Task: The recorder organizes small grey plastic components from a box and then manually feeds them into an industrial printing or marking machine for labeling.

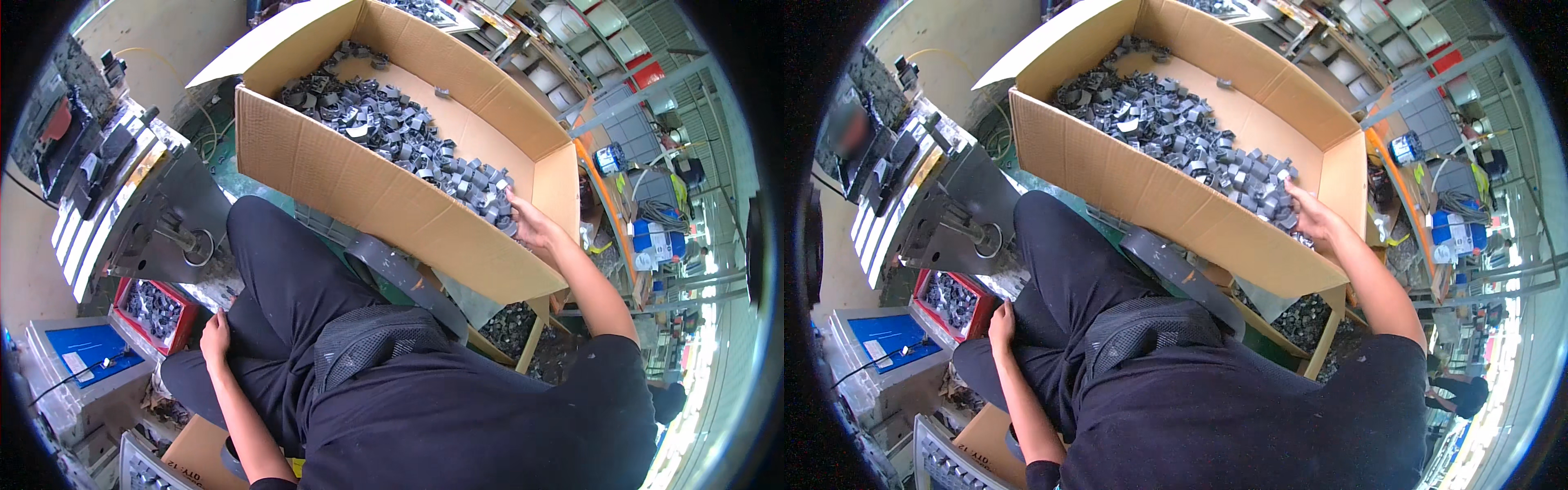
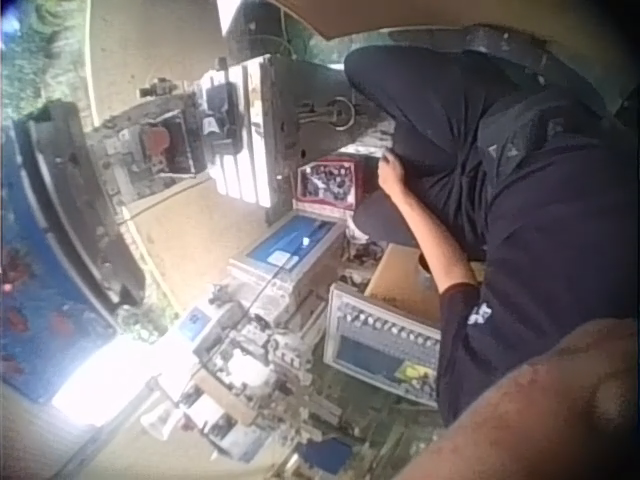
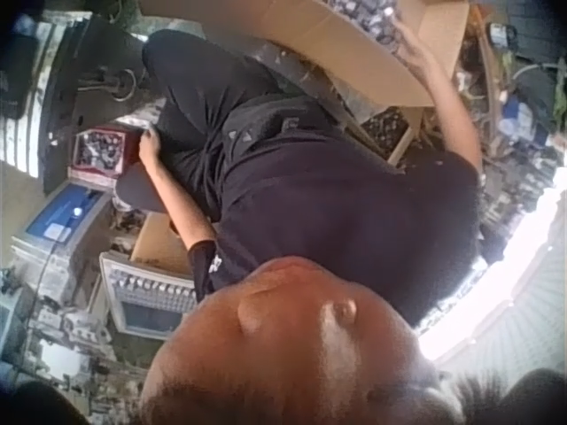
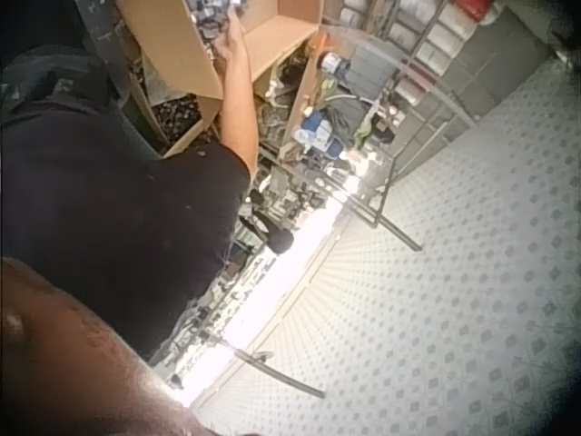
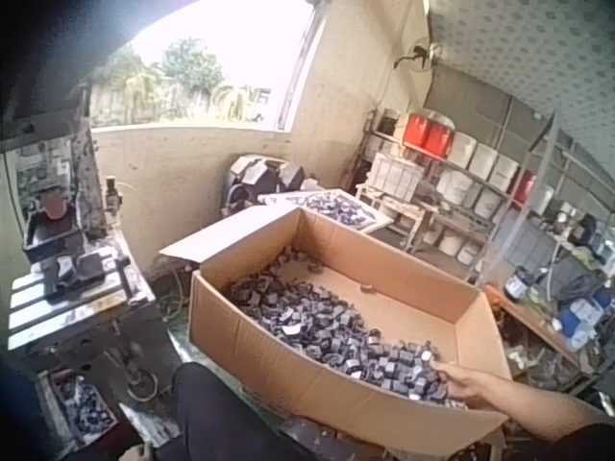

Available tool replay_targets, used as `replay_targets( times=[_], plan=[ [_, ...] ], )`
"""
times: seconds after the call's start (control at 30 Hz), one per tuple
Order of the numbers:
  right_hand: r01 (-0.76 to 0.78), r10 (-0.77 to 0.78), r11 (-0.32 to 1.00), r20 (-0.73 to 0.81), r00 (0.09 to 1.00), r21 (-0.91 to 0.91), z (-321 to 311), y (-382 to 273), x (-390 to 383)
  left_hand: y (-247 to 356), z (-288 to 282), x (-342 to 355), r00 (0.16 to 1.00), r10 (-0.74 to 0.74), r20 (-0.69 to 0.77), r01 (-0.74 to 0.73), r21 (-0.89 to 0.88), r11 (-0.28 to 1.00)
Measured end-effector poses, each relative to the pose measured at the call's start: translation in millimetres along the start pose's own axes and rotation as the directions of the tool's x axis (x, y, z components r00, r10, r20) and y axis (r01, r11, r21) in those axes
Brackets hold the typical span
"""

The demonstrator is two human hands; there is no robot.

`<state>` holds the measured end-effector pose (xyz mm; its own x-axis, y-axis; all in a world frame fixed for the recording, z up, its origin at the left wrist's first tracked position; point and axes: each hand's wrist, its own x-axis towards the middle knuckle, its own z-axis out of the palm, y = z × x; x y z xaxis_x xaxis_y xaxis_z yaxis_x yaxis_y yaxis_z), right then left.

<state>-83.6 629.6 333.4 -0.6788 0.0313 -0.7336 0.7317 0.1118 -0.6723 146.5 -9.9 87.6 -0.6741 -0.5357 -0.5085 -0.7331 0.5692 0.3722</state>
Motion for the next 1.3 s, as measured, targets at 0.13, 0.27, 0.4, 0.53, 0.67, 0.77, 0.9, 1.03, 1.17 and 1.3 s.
replay_targets(
  times=[0.13,0.27,0.4,0.53,0.67,0.77,0.9,1.03,1.17,1.3],
  plan=[
    [0.029,-0.065,0.990,0.268,0.961,0.138,39.0,-12.8,4.4,13.2,-2.1,0.5,0.999,0.024,0.039,-0.025,0.036,0.999],
    [0.172,-0.172,0.985,0.059,0.983,-0.004,99.6,-32.4,16.0,14.4,-6.6,3.3,0.997,0.032,0.067,-0.038,0.085,0.996],
    [-0.062,0.046,0.997,0.295,0.954,0.044,111.9,-48.8,49.9,14.0,-2.9,4.4,0.998,0.041,0.048,-0.046,0.109,0.993],
    [0.054,-0.093,0.990,0.317,0.944,0.128,142.3,-57.5,52.4,25.0,-5.0,0.6,0.997,0.029,0.070,-0.038,0.131,0.991],
    [0.012,-0.109,0.966,0.367,0.924,0.257,155.1,-67.2,88.5,25.6,-3.6,5.5,0.996,0.051,0.071,-0.061,0.137,0.989],
    [0.140,-0.216,0.963,0.348,0.912,0.230,184.7,-81.6,98.6,22.8,-4.7,5.8,0.997,0.049,0.062,-0.057,0.142,0.988],
    [0.089,-0.238,0.941,0.451,0.861,0.326,250.4,-118.6,116.7,30.3,-9.2,-0.2,0.997,0.075,0.019,-0.077,0.137,0.988],
    [0.245,-0.419,0.893,0.500,0.758,0.377,262.8,-177.8,169.3,48.6,-9.7,-0.2,0.992,0.120,0.031,-0.124,0.205,0.971],
    [0.410,-0.551,0.795,0.250,0.796,0.448,289.2,-226.1,171.7,38.1,-8.1,-1.1,0.994,0.109,0.027,-0.112,0.180,0.977],
    [0.384,-0.462,0.845,0.146,0.875,0.372,239.9,-252.1,162.6,41.7,-4.5,1.3,0.993,0.118,0.014,-0.119,0.168,0.979]
  ],
)
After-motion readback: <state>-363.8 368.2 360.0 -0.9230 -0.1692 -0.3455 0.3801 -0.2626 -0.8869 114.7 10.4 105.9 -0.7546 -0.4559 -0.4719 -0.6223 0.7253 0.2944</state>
